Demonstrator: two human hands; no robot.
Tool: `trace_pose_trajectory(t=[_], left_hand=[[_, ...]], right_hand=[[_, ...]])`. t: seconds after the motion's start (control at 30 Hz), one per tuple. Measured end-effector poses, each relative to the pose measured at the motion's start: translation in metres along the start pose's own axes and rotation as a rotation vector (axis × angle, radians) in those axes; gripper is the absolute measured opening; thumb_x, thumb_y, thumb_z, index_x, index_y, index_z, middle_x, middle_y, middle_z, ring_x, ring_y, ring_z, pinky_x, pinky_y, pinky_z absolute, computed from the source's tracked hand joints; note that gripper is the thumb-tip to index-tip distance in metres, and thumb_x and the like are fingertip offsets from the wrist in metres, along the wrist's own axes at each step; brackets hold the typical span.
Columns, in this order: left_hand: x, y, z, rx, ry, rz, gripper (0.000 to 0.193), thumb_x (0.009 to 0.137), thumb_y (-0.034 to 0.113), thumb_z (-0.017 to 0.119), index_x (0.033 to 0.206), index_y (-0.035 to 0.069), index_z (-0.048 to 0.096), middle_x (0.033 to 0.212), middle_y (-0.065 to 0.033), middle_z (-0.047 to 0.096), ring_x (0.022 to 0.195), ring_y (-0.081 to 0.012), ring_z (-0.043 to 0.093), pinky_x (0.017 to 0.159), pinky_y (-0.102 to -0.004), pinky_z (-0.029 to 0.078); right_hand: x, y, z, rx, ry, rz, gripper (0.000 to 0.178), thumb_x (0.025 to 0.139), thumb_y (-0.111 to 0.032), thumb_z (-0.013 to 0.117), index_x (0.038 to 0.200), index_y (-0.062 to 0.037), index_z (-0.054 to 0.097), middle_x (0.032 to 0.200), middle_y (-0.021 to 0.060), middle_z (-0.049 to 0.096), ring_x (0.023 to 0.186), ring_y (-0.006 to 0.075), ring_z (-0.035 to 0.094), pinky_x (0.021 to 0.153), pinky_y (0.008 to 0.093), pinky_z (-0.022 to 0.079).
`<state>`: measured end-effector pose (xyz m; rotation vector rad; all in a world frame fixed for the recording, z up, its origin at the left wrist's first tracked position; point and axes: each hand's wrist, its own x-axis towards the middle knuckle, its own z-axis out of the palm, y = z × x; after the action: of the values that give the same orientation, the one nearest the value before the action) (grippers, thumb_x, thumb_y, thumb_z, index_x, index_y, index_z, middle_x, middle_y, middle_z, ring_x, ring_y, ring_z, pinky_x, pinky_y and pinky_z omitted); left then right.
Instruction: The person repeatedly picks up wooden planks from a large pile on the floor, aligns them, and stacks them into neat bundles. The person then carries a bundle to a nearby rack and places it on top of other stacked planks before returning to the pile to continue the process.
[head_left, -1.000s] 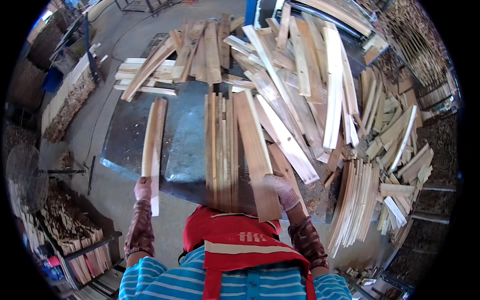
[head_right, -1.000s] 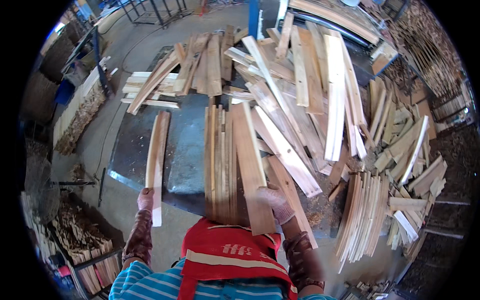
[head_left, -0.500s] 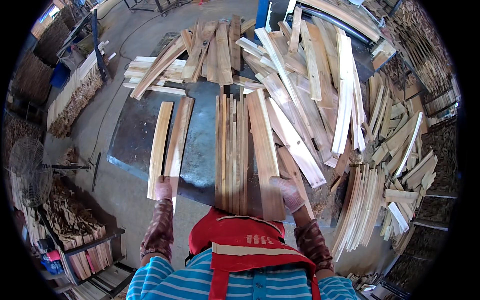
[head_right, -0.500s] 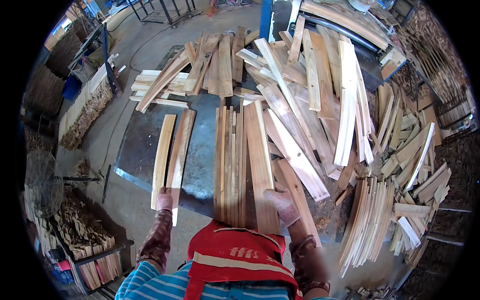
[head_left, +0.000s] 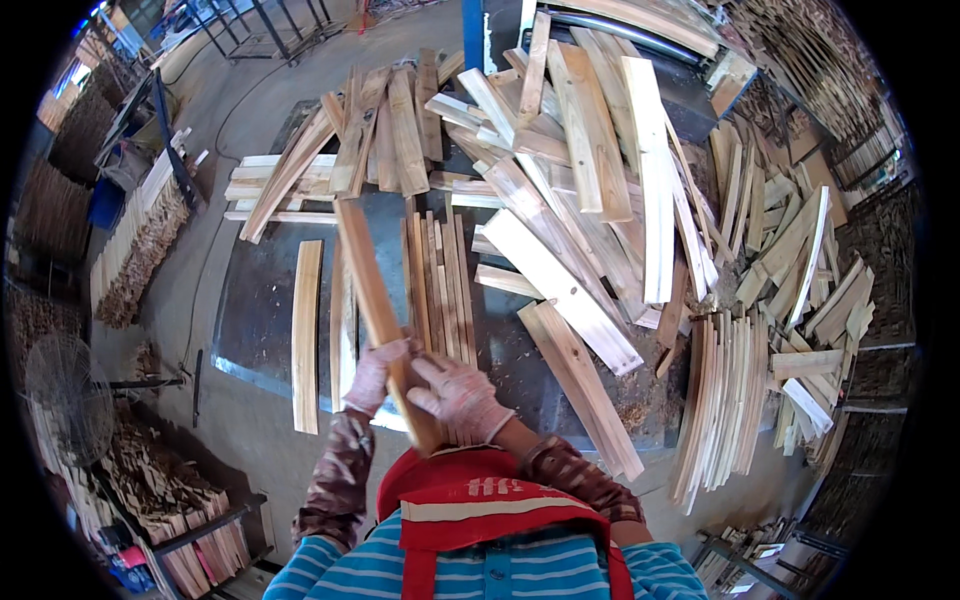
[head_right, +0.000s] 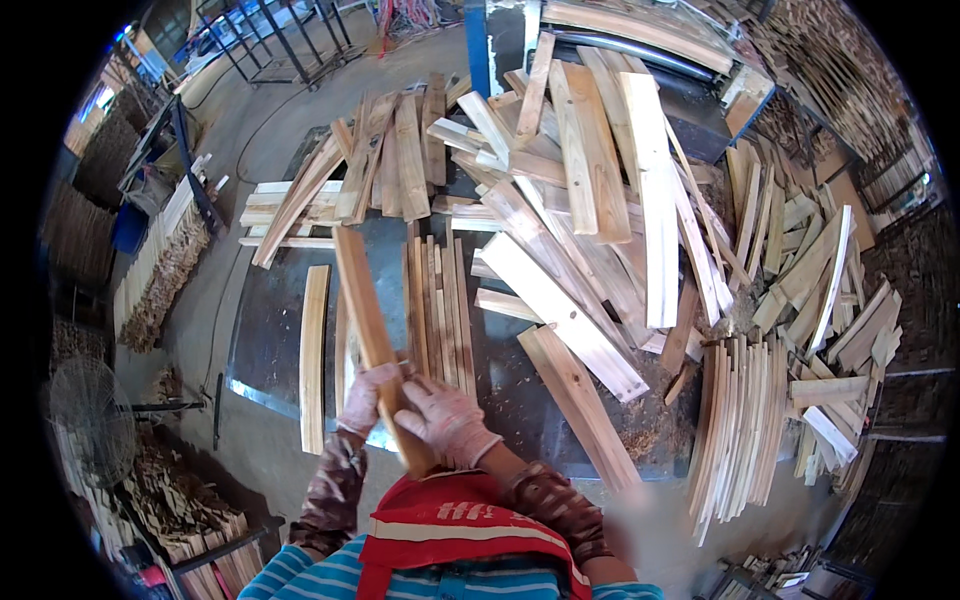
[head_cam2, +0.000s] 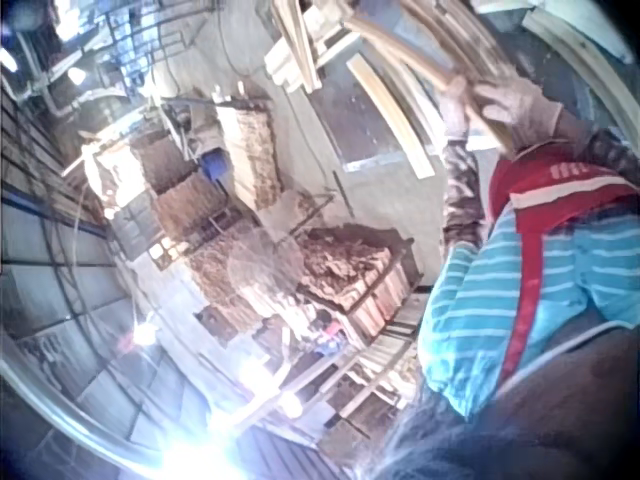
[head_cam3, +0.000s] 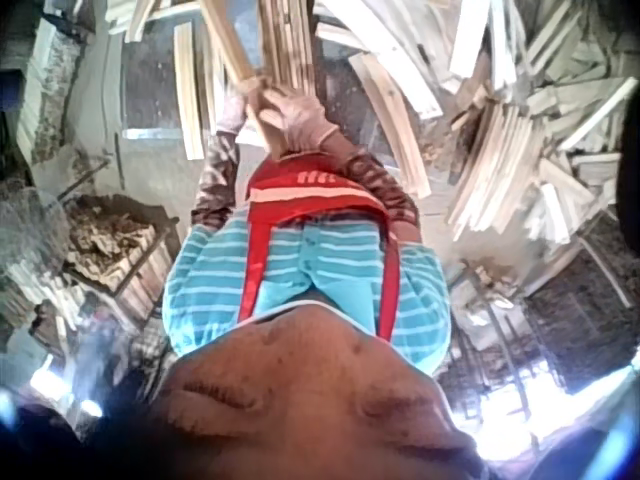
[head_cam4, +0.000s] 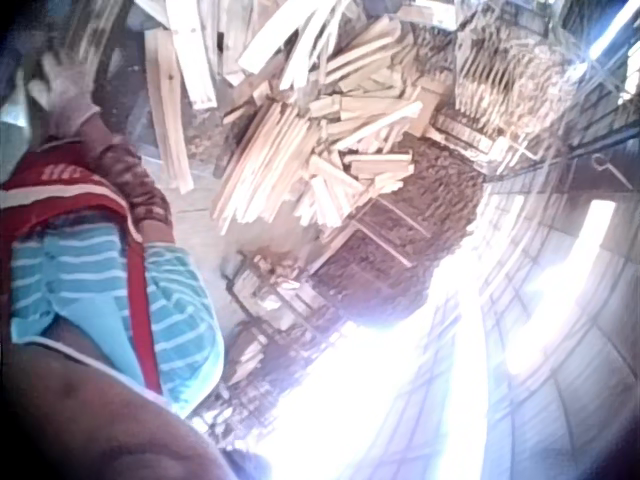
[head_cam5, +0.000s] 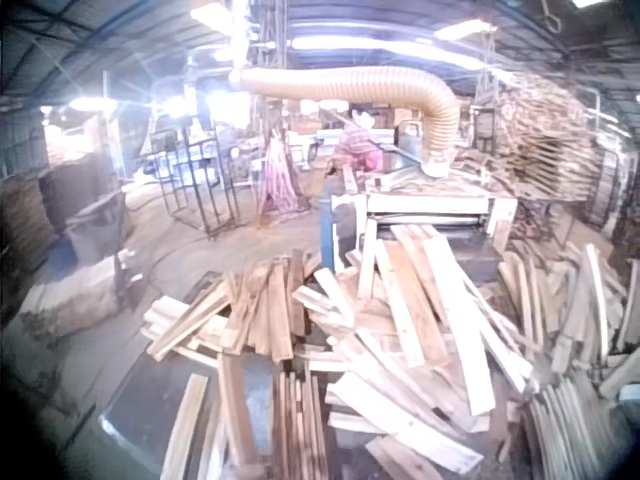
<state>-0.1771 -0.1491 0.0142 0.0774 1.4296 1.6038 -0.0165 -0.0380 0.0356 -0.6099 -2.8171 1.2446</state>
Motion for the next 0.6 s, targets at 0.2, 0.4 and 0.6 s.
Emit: trace_pose_trajectory(t=[0.2, 0.4, 0.6], left_hand=[[0.019, -0.047, -0.144, 0.529, 0.281, 0.110, 0.041, 0.085, 0.018, 0.072, 0.122, 0.002, 0.065, 0.104, -0.0130, 0.070, 0.091, -0.0252, 0.069, 0.081, -0.0370, 0.057], [0.022, -0.089, -0.177, 1.366, 0.729, -0.190, 0.069, 0.074, 0.028, 0.079, 0.136, 0.007, 0.056, 0.145, -0.0255, 0.050, 0.135, -0.0413, 0.046, 0.111, -0.0481, 0.042], [0.049, -0.068, -0.061, 0.895, 0.409, 0.431, 0.069, 0.082, 0.012, 0.078, 0.145, 0.006, 0.048, 0.150, -0.0231, 0.046, 0.136, -0.0370, 0.048, 0.113, -0.0422, 0.042]], right_hand=[[-0.022, 0.171, -0.041, -0.393, 0.363, 0.434, 0.080, 0.090, -0.049, 0.060, 0.153, -0.0045, 0.037, 0.156, 0.0189, 0.040, 0.143, 0.0379, 0.036, 0.119, 0.0439, 0.031], [-0.069, 0.248, -0.094, -0.532, 0.304, 0.834, 0.086, 0.085, -0.046, 0.069, 0.153, -0.0072, 0.034, 0.152, 0.0200, 0.041, 0.135, 0.0387, 0.045, 0.111, 0.0482, 0.037], [-0.090, 0.240, -0.119, -0.262, 0.506, 0.657, 0.029, 0.083, -0.036, 0.075, 0.094, -0.0090, 0.076, 0.099, 0.0147, 0.069, 0.096, 0.0321, 0.068, 0.084, 0.0441, 0.053]])
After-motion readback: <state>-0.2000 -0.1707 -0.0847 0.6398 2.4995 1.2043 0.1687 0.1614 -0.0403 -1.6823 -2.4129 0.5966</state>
